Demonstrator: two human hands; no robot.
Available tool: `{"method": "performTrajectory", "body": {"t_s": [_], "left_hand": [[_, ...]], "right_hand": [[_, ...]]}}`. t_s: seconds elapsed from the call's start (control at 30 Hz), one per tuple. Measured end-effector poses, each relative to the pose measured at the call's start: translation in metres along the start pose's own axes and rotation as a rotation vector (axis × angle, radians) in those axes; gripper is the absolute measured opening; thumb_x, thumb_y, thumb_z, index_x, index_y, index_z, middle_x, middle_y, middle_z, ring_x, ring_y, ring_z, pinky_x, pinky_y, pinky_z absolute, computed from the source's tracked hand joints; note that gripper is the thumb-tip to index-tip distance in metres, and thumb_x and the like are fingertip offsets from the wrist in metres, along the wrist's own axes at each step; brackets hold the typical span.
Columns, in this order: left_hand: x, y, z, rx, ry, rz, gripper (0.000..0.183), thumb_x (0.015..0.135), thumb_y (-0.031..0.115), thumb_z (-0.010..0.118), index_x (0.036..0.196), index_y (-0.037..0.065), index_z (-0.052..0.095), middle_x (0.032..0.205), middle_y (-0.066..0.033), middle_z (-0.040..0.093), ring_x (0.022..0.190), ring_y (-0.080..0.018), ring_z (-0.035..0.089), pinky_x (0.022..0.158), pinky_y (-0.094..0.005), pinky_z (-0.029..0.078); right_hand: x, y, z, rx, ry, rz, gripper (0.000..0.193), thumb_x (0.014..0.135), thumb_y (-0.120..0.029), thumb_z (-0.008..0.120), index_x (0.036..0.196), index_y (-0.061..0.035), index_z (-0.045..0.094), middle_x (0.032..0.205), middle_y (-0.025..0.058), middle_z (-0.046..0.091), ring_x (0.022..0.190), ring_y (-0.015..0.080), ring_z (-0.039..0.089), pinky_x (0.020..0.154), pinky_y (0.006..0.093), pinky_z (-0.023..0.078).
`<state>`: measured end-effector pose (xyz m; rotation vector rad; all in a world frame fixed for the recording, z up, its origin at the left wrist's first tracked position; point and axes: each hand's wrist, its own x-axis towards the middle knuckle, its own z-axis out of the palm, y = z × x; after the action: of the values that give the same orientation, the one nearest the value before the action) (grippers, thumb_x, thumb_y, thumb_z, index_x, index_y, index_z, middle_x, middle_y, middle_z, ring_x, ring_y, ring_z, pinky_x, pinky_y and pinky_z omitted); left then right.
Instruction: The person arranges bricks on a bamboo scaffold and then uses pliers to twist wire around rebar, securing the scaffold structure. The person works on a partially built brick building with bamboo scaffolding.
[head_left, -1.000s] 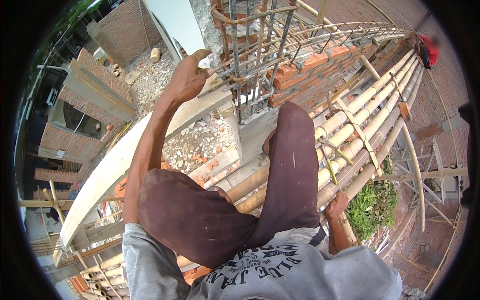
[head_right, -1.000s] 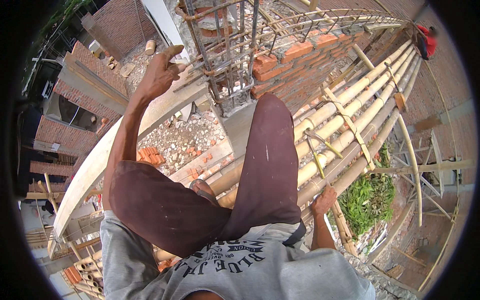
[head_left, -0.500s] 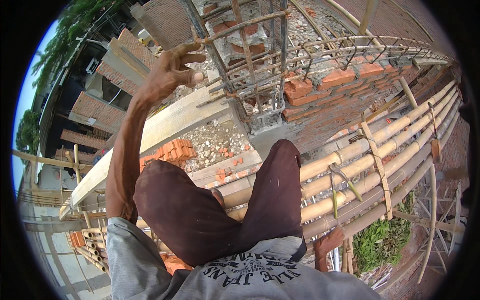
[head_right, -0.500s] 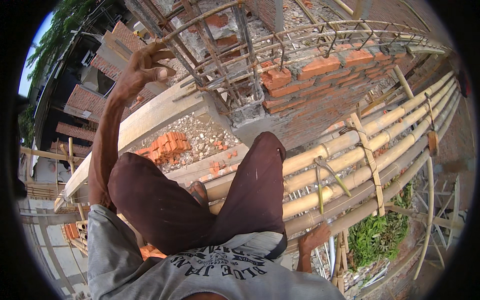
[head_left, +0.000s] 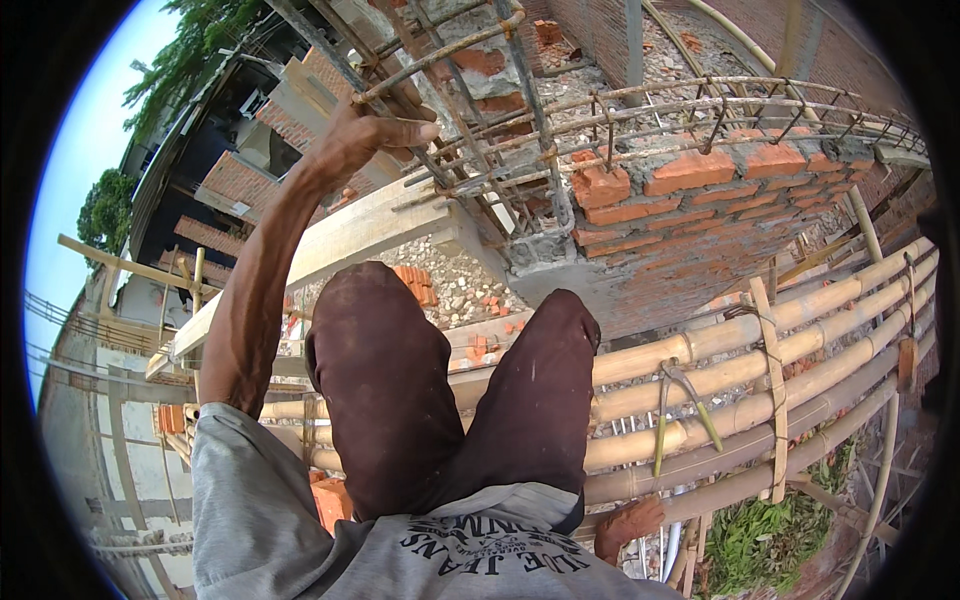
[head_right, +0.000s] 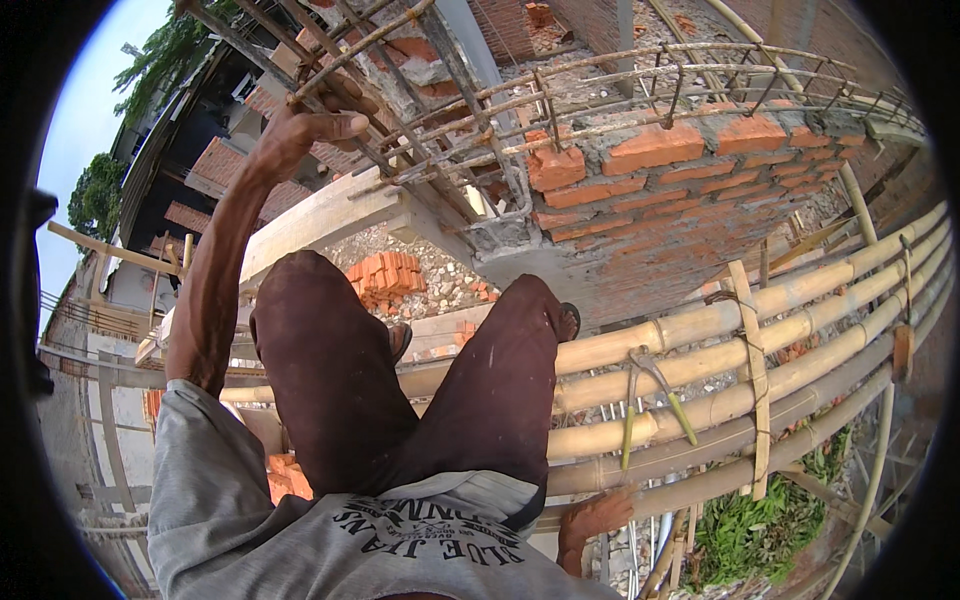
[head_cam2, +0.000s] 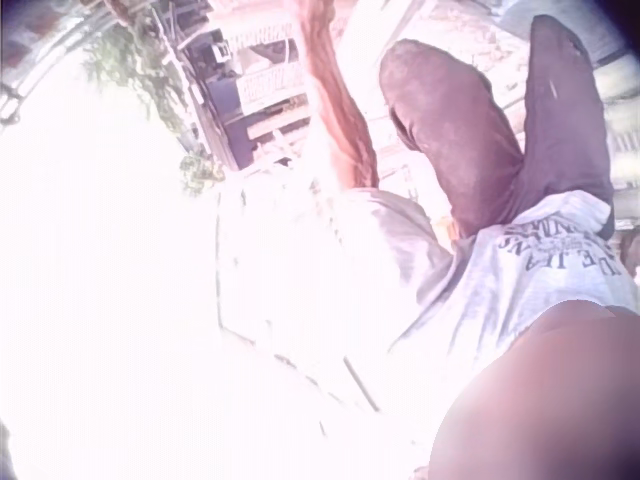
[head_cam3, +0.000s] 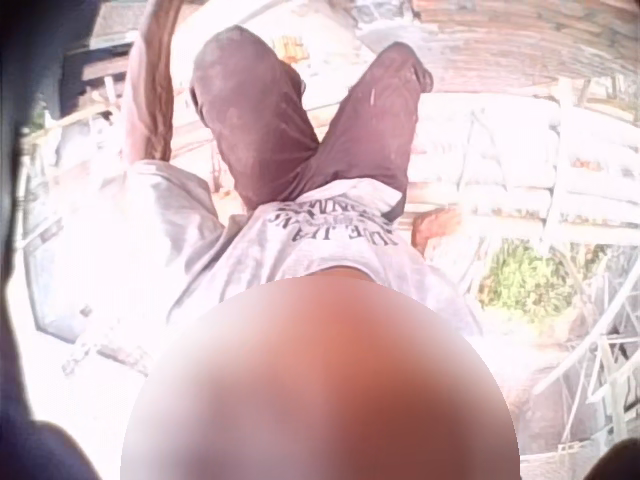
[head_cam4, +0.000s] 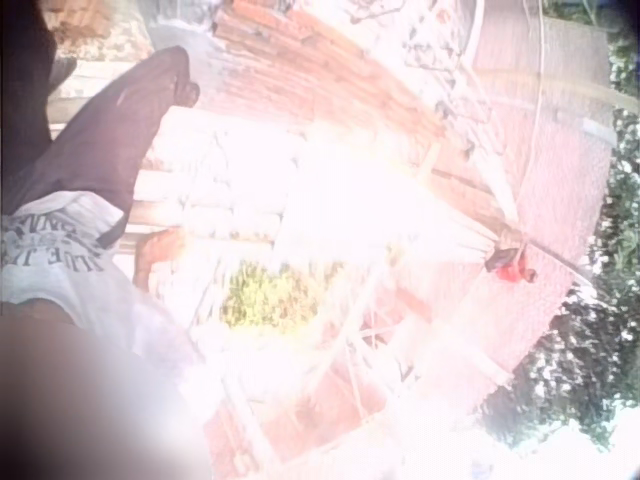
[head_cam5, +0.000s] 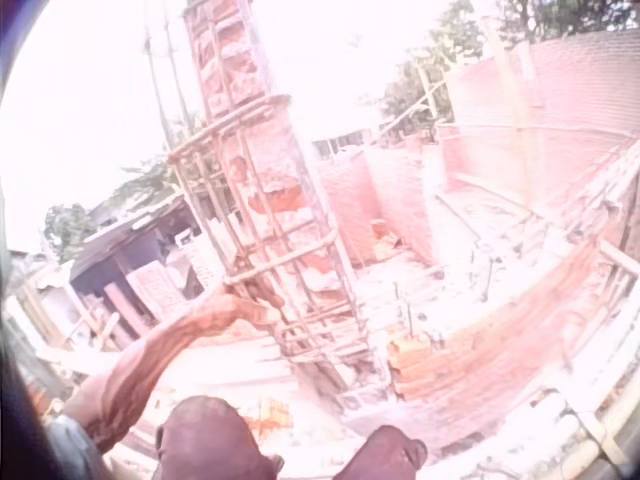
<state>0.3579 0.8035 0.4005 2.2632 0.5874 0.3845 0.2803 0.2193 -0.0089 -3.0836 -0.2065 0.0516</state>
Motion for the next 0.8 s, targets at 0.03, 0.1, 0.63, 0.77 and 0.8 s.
{"method": "performTrajectory", "body": {"t_s": [0.03,0.1,0.63,0.77,0.8], "left_hand": [[0.000,0.001,0.001,-0.028,0.001,0.009,0.050,0.078,0.021,0.083,0.117,-0.001,0.061,0.102,-0.0161,0.070,0.086,-0.0268,0.070,0.076,-0.0400,0.061],[0.000,0.000,0.005,-0.038,0.029,-0.011,0.048,0.078,0.021,0.083,0.115,-0.001,0.062,0.100,-0.0148,0.070,0.087,-0.0259,0.070,0.076,-0.0399,0.060],[0.008,-0.018,0.006,0.012,0.076,0.150,0.045,0.076,0.030,0.085,0.100,-0.004,0.066,0.087,-0.0151,0.071,0.079,-0.0240,0.073,0.071,-0.0377,0.065],[0.011,-0.021,0.008,0.040,0.072,0.197,0.047,0.077,0.032,0.084,0.100,-0.005,0.065,0.090,-0.0171,0.070,0.078,-0.0250,0.073,0.070,-0.0374,0.065],[0.011,-0.022,0.009,0.023,0.067,0.208,0.048,0.077,0.032,0.084,0.100,-0.006,0.065,0.090,-0.0176,0.070,0.079,-0.0255,0.073,0.070,-0.0377,0.065]], "right_hand": [[0.000,-0.001,0.000,0.034,0.054,-0.015,0.033,0.087,-0.025,0.054,0.113,-0.0038,0.055,0.094,0.0142,0.051,0.087,0.0337,0.052,0.074,0.0441,0.040],[0.001,-0.004,0.000,0.035,0.115,-0.022,0.034,0.087,-0.022,0.055,0.115,-0.0029,0.055,0.093,0.0143,0.051,0.086,0.0341,0.051,0.073,0.0445,0.039],[0.004,-0.011,-0.008,-0.007,0.012,0.018,0.043,0.082,-0.022,0.057,0.120,-0.0031,0.051,0.098,0.0146,0.050,0.093,0.0330,0.048,0.079,0.0436,0.037],[0.003,-0.003,0.002,-0.028,-0.016,0.026,0.034,0.081,-0.022,0.056,0.111,-0.0052,0.053,0.095,0.0129,0.050,0.090,0.0323,0.049,0.077,0.0411,0.038],[0.003,0.000,0.007,-0.010,-0.032,0.039,0.032,0.081,-0.021,0.056,0.109,-0.0058,0.054,0.093,0.0125,0.050,0.089,0.0321,0.049,0.075,0.0402,0.038]]}}
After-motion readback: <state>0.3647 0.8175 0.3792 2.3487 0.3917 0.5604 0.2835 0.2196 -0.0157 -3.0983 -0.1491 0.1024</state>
